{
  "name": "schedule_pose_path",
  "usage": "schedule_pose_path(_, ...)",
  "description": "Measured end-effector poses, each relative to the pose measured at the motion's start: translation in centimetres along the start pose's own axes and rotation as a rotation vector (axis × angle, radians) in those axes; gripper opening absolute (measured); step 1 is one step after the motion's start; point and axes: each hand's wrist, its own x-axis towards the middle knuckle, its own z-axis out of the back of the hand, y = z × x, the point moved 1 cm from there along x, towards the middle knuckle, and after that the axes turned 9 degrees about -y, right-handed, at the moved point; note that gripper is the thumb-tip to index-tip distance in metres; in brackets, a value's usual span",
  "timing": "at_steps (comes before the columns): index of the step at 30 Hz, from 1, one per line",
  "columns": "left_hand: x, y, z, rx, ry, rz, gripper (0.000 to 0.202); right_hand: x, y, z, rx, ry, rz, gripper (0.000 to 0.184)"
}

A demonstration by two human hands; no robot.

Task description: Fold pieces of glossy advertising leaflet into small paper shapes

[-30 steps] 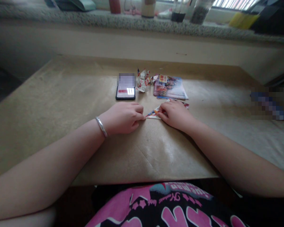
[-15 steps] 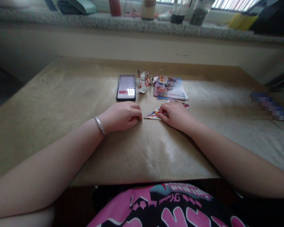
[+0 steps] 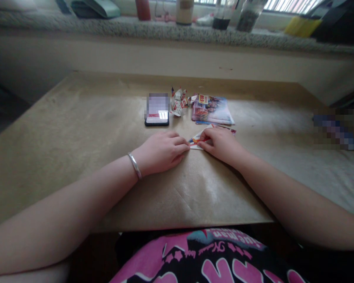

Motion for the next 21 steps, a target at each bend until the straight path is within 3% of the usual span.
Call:
schedule_pose_path(10,0.1,-0.3,-0.2,0.036,-0.031,-0.007,0.026,-0.3,-0.9,0.0,0.065,-0.066,-0.054,0.008)
schedule_pose_path(21,0.4,-0.6,-0.4,0.068,-0.013,-0.024,0.034,-0.2,-1.5,0.1,0.060,-0.084,-0.001,0.007)
